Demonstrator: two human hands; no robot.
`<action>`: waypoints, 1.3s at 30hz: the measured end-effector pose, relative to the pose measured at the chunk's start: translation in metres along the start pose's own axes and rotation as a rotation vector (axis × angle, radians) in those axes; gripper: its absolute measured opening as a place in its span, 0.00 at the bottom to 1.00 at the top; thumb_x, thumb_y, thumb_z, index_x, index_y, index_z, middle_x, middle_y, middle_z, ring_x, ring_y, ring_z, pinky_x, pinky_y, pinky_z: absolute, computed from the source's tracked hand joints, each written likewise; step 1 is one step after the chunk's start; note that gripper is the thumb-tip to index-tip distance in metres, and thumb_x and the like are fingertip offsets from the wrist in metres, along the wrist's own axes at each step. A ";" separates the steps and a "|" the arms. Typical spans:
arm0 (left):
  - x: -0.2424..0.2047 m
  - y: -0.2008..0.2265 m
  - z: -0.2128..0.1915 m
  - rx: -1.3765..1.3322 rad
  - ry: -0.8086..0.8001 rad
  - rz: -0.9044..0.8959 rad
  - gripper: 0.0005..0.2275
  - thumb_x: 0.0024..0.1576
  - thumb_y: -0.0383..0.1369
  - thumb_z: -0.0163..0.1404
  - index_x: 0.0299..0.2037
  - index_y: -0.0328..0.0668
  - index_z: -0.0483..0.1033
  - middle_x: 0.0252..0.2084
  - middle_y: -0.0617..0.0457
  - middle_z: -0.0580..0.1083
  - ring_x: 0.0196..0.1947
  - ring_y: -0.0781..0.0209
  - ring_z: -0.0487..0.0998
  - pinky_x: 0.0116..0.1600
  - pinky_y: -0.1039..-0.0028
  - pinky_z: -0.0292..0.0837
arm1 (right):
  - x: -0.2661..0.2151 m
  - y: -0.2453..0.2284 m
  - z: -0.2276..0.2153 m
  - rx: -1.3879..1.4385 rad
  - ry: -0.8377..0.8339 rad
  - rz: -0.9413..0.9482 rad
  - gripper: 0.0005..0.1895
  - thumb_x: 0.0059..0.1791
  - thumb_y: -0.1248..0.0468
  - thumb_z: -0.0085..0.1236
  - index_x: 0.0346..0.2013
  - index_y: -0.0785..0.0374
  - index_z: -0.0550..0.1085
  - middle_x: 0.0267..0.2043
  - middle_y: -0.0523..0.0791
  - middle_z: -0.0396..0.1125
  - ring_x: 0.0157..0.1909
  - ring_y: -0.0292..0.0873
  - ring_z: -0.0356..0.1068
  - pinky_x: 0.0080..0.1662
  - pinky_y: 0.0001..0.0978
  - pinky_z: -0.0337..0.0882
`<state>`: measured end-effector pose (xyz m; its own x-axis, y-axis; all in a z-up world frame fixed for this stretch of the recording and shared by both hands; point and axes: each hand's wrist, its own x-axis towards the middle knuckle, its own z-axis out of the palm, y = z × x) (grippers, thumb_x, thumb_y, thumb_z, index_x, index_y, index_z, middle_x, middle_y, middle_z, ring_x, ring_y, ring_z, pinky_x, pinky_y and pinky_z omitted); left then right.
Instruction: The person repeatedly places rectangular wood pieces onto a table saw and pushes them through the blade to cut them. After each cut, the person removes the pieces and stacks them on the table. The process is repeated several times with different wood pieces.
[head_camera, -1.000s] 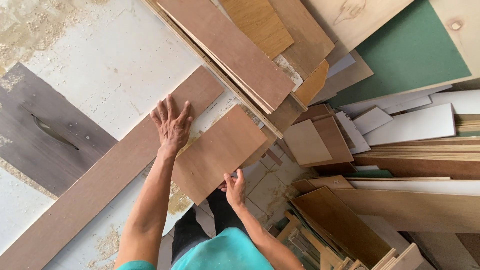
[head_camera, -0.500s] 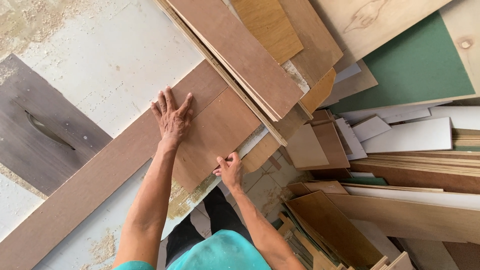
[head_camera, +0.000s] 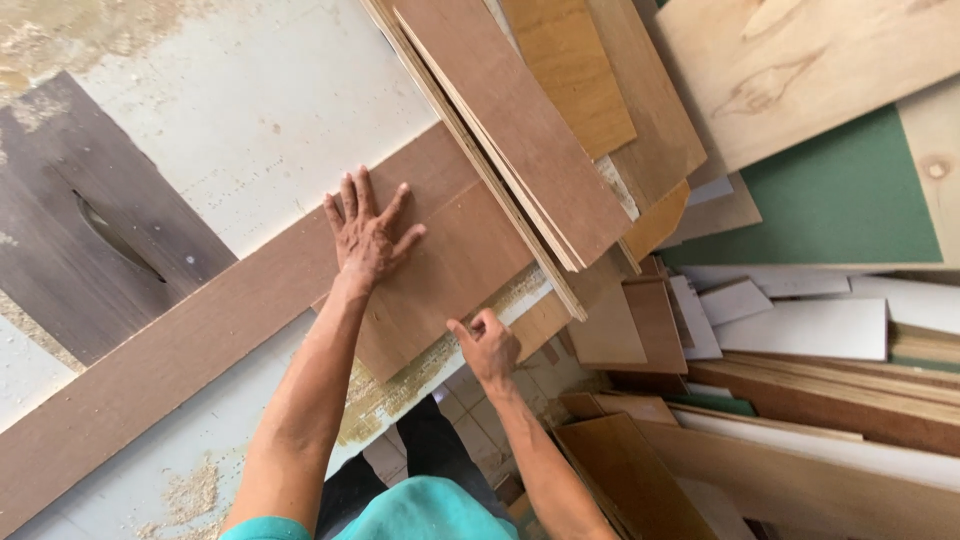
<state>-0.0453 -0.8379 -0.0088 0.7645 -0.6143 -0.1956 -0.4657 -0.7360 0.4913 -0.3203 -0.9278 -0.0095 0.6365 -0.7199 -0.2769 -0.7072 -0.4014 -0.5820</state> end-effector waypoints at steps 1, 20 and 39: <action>0.000 0.000 -0.003 0.001 0.007 -0.011 0.31 0.56 0.66 0.44 0.71 0.78 0.64 0.81 0.43 0.41 0.80 0.39 0.35 0.75 0.40 0.20 | 0.006 -0.009 -0.008 0.000 -0.007 -0.010 0.30 0.42 0.31 0.68 0.25 0.52 0.69 0.15 0.40 0.67 0.21 0.34 0.73 0.23 0.26 0.72; 0.016 -0.008 -0.006 0.048 -0.102 0.006 0.36 0.53 0.68 0.45 0.73 0.76 0.59 0.81 0.40 0.40 0.80 0.37 0.35 0.74 0.37 0.21 | 0.059 -0.019 -0.001 -0.550 -0.291 -0.720 0.51 0.41 0.29 0.52 0.77 0.29 0.47 0.83 0.45 0.28 0.82 0.56 0.19 0.72 0.57 0.20; 0.046 -0.035 -0.026 0.009 -0.017 0.041 0.35 0.53 0.64 0.52 0.72 0.74 0.62 0.80 0.38 0.41 0.79 0.37 0.37 0.75 0.37 0.26 | 0.088 -0.056 0.014 -0.505 -0.337 -0.688 0.52 0.38 0.33 0.60 0.75 0.30 0.54 0.83 0.45 0.28 0.81 0.59 0.23 0.71 0.66 0.33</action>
<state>0.0180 -0.8330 -0.0125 0.7367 -0.6490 -0.1899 -0.5010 -0.7125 0.4912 -0.2200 -0.9605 -0.0119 0.9670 -0.0590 -0.2477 -0.1391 -0.9373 -0.3196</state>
